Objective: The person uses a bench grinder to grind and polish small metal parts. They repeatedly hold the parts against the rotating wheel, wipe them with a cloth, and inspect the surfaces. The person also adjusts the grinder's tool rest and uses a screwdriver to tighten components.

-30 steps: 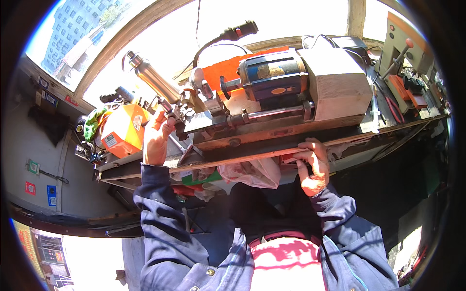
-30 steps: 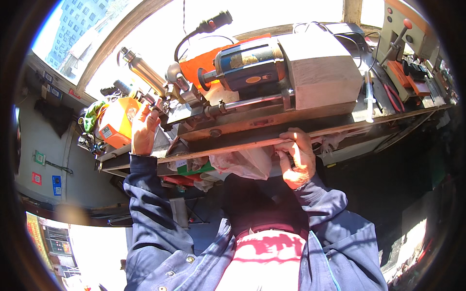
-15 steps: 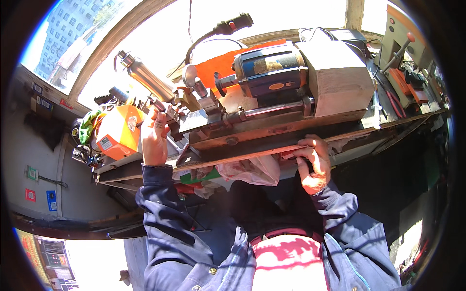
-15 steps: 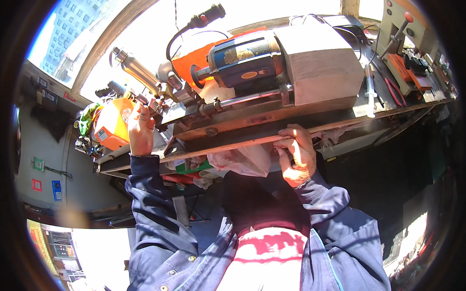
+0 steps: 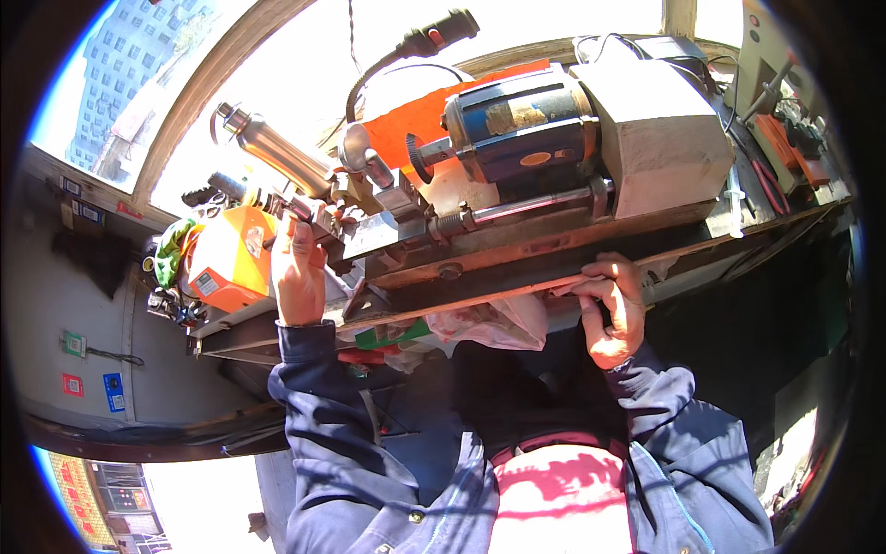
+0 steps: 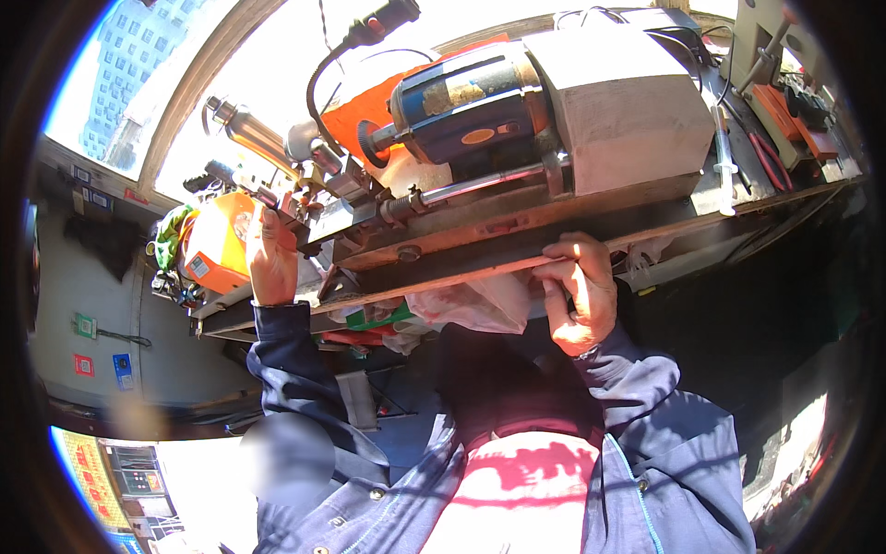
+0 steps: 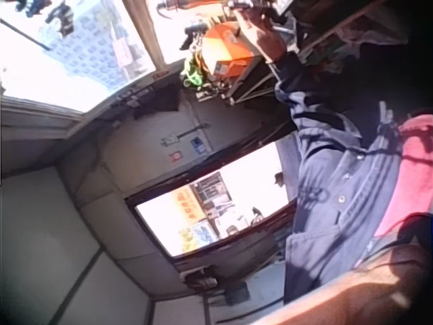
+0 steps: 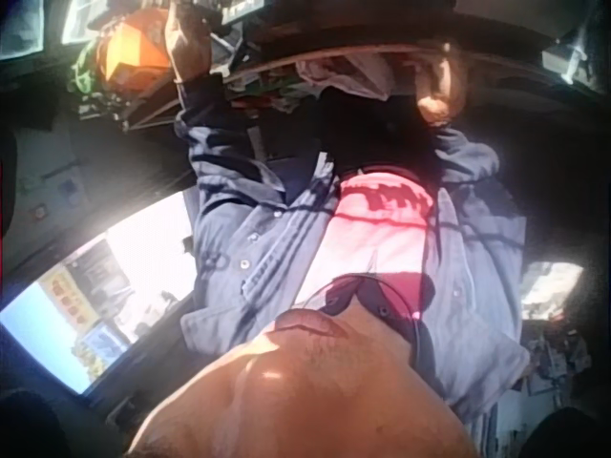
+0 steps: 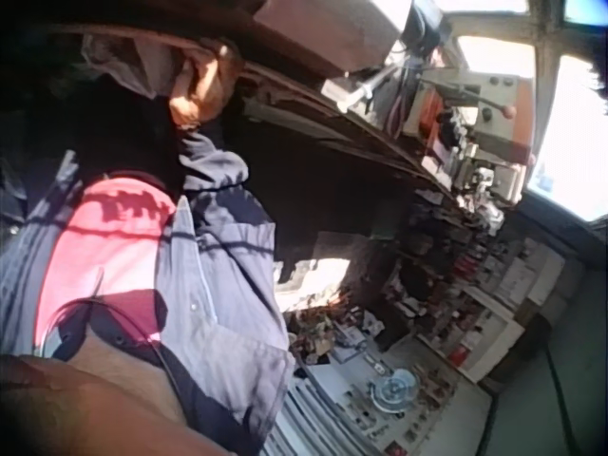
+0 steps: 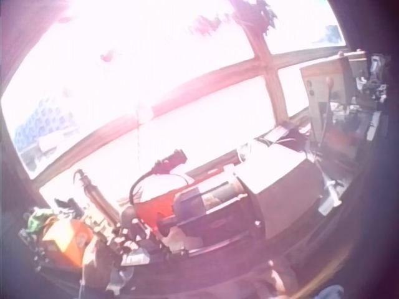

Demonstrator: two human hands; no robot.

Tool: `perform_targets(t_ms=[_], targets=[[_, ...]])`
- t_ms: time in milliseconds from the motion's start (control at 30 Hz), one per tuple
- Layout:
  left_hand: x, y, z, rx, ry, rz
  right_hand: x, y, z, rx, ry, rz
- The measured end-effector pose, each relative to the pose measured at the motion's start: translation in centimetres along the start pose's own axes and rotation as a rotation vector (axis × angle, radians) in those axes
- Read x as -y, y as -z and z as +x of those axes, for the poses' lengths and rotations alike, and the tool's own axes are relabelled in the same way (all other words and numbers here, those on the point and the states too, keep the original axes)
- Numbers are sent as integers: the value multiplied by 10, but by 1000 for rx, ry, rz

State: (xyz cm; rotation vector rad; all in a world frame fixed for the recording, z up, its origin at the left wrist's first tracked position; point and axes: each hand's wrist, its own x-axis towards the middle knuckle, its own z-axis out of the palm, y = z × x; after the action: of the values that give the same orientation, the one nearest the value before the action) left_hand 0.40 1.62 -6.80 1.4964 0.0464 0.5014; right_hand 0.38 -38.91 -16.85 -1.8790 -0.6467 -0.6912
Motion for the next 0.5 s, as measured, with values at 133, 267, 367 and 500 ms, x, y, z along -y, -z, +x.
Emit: perform_targets(t_ms=[133, 267, 367, 500], targets=[[5, 2, -8, -240, -10, 118, -3, 0, -1, -1, -3, 17], [16, 10, -22, -200, -214, 234, -1, 2, 2, -14, -38, 77], [43, 15, -30, -307, -237, 515, 1, 12, -6, 22, -133, 169], [71, 30, -35, -399, -312, 826, -12, 17, -48, 98, -325, 457]])
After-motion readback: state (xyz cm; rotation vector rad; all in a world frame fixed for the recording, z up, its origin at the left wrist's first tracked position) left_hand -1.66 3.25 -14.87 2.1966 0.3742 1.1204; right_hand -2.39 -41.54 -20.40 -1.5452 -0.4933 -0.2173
